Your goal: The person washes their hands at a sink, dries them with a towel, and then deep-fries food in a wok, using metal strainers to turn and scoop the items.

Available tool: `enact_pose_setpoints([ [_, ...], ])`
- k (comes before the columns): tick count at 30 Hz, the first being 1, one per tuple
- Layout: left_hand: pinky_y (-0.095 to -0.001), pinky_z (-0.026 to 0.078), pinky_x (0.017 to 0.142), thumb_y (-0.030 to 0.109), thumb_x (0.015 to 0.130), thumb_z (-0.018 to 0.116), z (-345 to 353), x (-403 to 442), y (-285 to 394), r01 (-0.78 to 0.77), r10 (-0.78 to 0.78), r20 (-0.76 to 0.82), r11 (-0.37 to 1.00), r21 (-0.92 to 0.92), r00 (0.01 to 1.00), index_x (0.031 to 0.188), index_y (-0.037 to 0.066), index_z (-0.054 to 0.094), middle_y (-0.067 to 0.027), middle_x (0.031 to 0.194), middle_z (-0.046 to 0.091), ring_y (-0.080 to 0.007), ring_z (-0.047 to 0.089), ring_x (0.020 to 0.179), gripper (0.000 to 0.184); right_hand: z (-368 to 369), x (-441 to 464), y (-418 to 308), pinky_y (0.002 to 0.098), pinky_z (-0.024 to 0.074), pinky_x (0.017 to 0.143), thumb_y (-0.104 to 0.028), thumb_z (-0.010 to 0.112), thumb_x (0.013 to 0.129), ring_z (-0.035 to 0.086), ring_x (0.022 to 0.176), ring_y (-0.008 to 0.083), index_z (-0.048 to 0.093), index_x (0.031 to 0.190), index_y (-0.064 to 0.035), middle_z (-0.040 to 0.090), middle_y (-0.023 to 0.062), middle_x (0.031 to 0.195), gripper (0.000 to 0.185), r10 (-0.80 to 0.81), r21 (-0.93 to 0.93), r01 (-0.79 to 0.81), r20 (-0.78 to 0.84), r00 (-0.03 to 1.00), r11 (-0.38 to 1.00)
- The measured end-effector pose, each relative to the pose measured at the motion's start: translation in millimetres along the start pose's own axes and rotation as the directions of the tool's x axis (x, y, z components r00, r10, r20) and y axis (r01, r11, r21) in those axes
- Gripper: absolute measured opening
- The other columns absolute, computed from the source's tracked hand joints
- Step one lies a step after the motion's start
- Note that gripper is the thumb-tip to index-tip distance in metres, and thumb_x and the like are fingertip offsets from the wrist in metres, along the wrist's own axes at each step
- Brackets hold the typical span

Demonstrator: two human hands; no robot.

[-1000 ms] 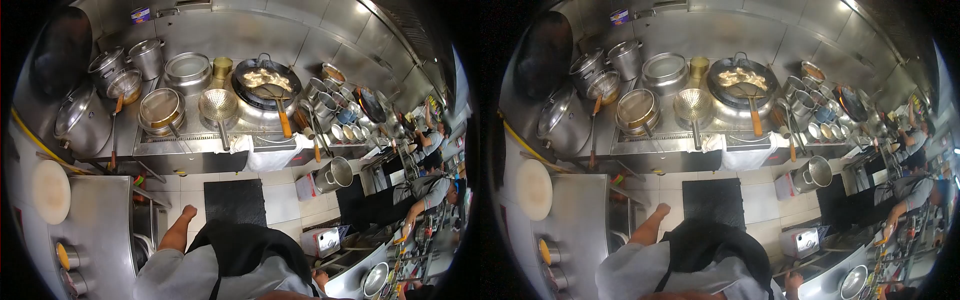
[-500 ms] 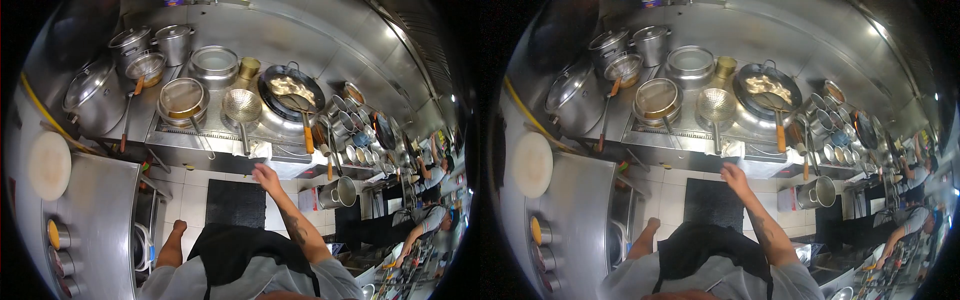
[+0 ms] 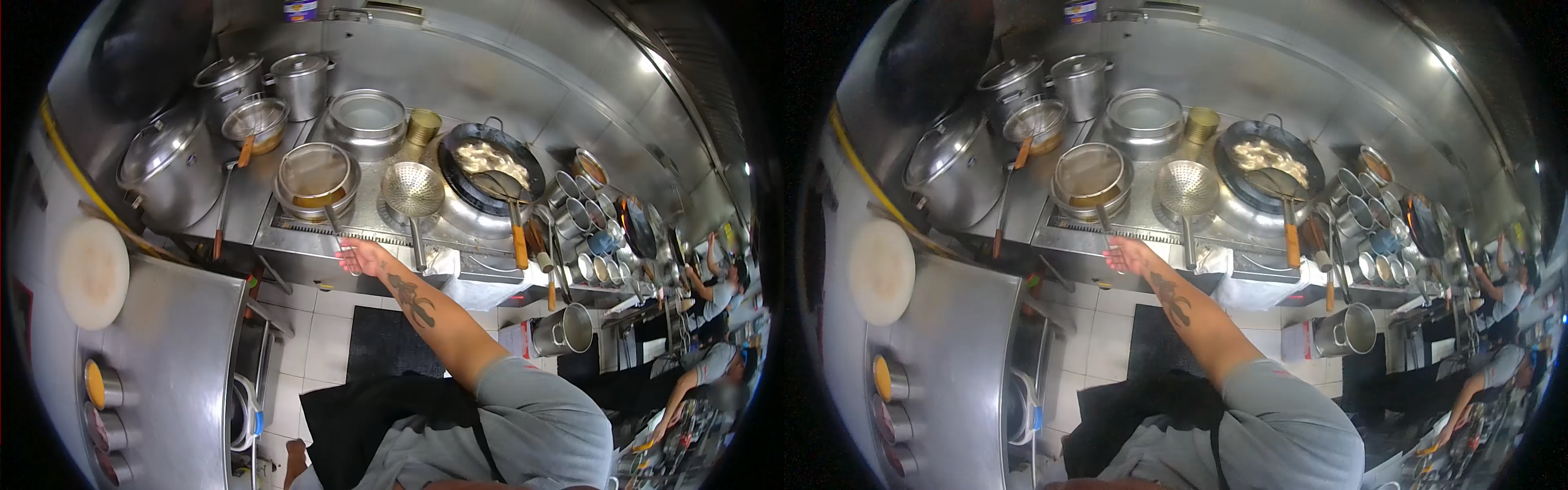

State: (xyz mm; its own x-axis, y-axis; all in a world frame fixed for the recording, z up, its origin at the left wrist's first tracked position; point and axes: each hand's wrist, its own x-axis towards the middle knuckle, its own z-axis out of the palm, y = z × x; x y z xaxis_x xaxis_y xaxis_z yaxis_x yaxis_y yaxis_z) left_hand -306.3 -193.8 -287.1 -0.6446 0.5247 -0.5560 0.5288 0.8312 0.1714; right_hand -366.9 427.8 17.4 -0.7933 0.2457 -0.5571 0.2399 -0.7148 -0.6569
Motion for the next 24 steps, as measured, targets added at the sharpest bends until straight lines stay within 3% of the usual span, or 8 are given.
enact_pose_setpoints([
  [3, -0.0421, 0.044, 0.056, 0.015, 0.08, 0.049, -3, -3, 9, 0.05, -0.051, -0.006, 0.996, -0.073, 0.999, 0.063, 0.007, 0.059, -0.0115, 0.065, 0.058, -0.0255, 0.057, 0.06, 0.021, 5, 7, -28, 0.0266, 0.0436, 0.047, -0.018, 0.057, 0.091, 0.053, 0.053, 0.0143, 0.051, 0.106, -0.0097, 0.06, 0.0064, 0.075, 0.019, -0.248, 0.178, 0.221, 0.15, 0.957, 0.959],
  [6, -0.042, 0.041, 0.054, 0.015, 0.08, 0.049, -11, 10, 22, 0.057, -0.061, -0.026, 0.99, -0.129, 0.998, 0.062, 0.007, 0.057, -0.0102, 0.062, 0.054, -0.0249, 0.054, 0.057, 0.021, 5, -37, -68, 0.0237, 0.0373, 0.04, -0.011, 0.055, 0.091, 0.045, 0.044, 0.0099, 0.053, 0.107, -0.0108, 0.055, 0.0016, 0.065, 0.016, -0.28, 0.184, 0.258, 0.11, 0.954, 0.949],
  [10, -0.0418, 0.038, 0.05, 0.015, 0.08, 0.049, -29, 52, 46, -0.006, -0.01, -0.073, 0.977, -0.213, 0.997, 0.06, 0.008, 0.054, -0.0085, 0.058, 0.05, -0.0241, 0.049, 0.052, 0.022, -36, -161, -123, 0.0217, 0.0425, 0.043, -0.015, 0.057, 0.091, 0.051, 0.051, 0.0101, 0.055, 0.118, -0.0074, 0.059, 0.0029, 0.073, 0.028, -0.508, -0.14, 0.511, 0.059, 0.859, 0.848],
  [12, -0.0417, 0.036, 0.049, 0.015, 0.08, 0.049, -39, 74, 65, -0.05, 0.02, -0.115, 0.962, -0.269, 0.993, 0.059, 0.008, 0.052, -0.0076, 0.056, 0.048, -0.0237, 0.047, 0.05, 0.023, -81, -218, -159, 0.0208, 0.0462, 0.049, -0.02, 0.054, 0.093, 0.054, 0.056, 0.0083, 0.053, 0.124, -0.0065, 0.061, 0.001, 0.075, 0.034, -0.58, -0.501, 0.509, 0.018, 0.815, 0.7],
  [15, -0.0416, 0.033, 0.046, 0.015, 0.08, 0.049, -54, 97, 108, -0.093, 0.014, -0.185, 0.898, -0.431, 0.983, 0.058, 0.008, 0.05, -0.0063, 0.053, 0.044, -0.0232, 0.043, 0.047, 0.024, -144, -303, -209, 0.0241, 0.0432, 0.044, -0.025, 0.053, 0.094, 0.053, 0.052, 0.0083, 0.062, 0.116, -0.0106, 0.057, 0.0003, 0.069, 0.028, -0.648, -0.869, 0.214, -0.15, 0.747, 0.447],
  [19, -0.041, 0.029, 0.043, 0.014, 0.079, 0.05, -72, 111, 200, 0.01, -0.149, -0.104, 0.615, -0.789, 0.983, 0.056, 0.009, 0.046, -0.0037, 0.05, 0.04, -0.021, 0.039, 0.043, 0.024, -191, -399, -249, 0.0309, 0.0387, 0.043, -0.019, 0.051, 0.094, 0.048, 0.044, 0.0114, 0.061, 0.091, -0.001, 0.053, 0.0052, 0.058, 0.021, -0.715, -0.99, -0.055, 0.055, 0.697, -0.13],
  [22, -0.0353, 0.031, 0.046, 0.013, 0.079, 0.053, -110, 107, 289, 0.21, -0.257, 0.108, 0.413, -0.886, 0.96, 0.058, 0.005, 0.047, 0.0001, 0.052, 0.041, -0.0151, 0.041, 0.047, 0.023, -239, -409, -270, 0.0401, 0.0454, 0.057, -0.02, 0.055, 0.089, 0.059, 0.057, 0.0273, 0.063, 0.091, -0.0001, 0.062, 0.0162, 0.07, 0.021, -0.673, -0.957, -0.181, 0.019, 0.74, -0.227],
  [24, -0.0338, 0.033, 0.047, 0.014, 0.079, 0.052, -107, 112, 332, 0.039, -0.214, -0.073, 0.477, -0.878, 0.974, 0.059, 0.002, 0.05, 0.0004, 0.053, 0.044, -0.014, 0.042, 0.049, 0.024, -287, -382, -282, 0.0434, 0.0469, 0.064, -0.02, 0.057, 0.087, 0.062, 0.067, 0.0353, 0.065, 0.092, -0.0006, 0.064, 0.02, 0.077, 0.022, -0.63, -0.914, -0.253, 0.003, 0.776, -0.316],
])
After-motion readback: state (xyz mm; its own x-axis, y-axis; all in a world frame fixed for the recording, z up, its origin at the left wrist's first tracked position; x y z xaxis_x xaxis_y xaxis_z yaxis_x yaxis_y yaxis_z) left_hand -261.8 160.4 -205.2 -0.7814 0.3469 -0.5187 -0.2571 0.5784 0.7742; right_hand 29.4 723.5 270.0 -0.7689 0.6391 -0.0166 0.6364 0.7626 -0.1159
